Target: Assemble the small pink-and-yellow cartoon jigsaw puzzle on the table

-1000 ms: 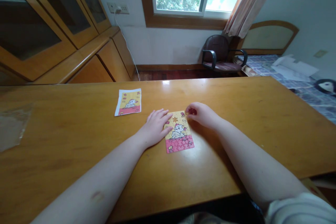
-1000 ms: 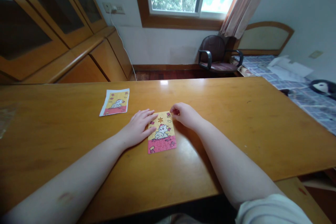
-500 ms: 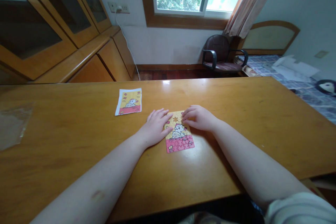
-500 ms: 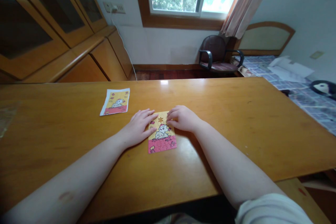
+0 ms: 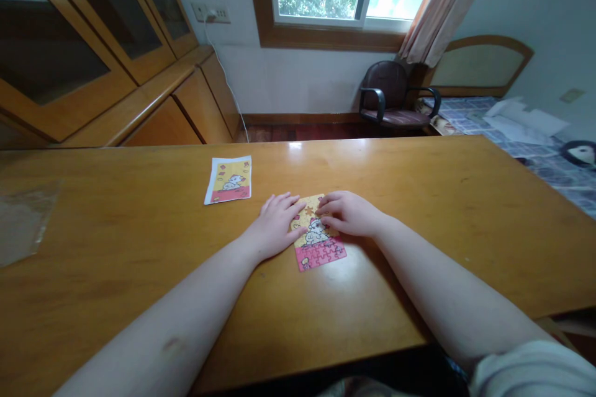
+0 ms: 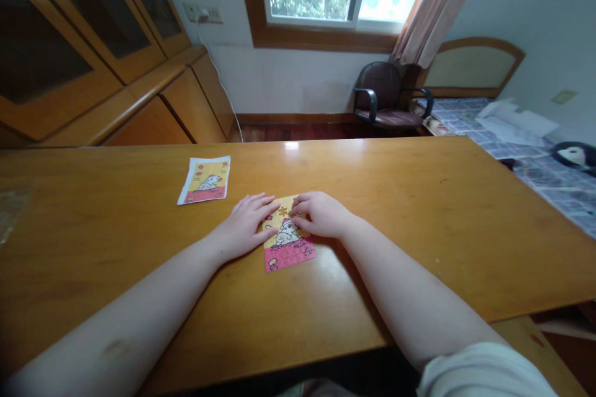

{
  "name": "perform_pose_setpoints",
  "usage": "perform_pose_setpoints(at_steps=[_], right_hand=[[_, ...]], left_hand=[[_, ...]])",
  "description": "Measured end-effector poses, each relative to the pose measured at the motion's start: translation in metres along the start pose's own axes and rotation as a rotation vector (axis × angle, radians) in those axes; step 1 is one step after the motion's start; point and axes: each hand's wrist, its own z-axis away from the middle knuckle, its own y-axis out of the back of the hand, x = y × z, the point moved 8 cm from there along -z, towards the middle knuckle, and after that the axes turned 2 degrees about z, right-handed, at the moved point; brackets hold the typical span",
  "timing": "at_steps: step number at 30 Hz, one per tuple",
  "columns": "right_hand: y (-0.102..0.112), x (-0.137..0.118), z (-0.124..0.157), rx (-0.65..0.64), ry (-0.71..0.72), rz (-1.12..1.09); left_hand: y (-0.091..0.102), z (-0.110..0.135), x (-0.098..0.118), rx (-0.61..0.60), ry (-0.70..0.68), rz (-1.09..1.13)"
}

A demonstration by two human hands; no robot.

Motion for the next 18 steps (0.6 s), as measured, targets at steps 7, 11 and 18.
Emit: perform_pose_setpoints(at_steps=[7,11,18], right_hand=[[0.0020,-0.0013,0.0010,0.007,0.037,-0.003],[0.0012,-0.0015,0.0010,0.007,0.031,0.008],[0.0044,0.0073,0.0005,0.063,-0.058,0.100]], left_hand=[[0.0030,-0.0014,-0.0031,0.046,0.003,0.020],[0.0032,-0.0017,-0.0035,0.059,-0.011,0.039],[0.0046,-0.0019,-0.0019,0.049,0.001,0.052]])
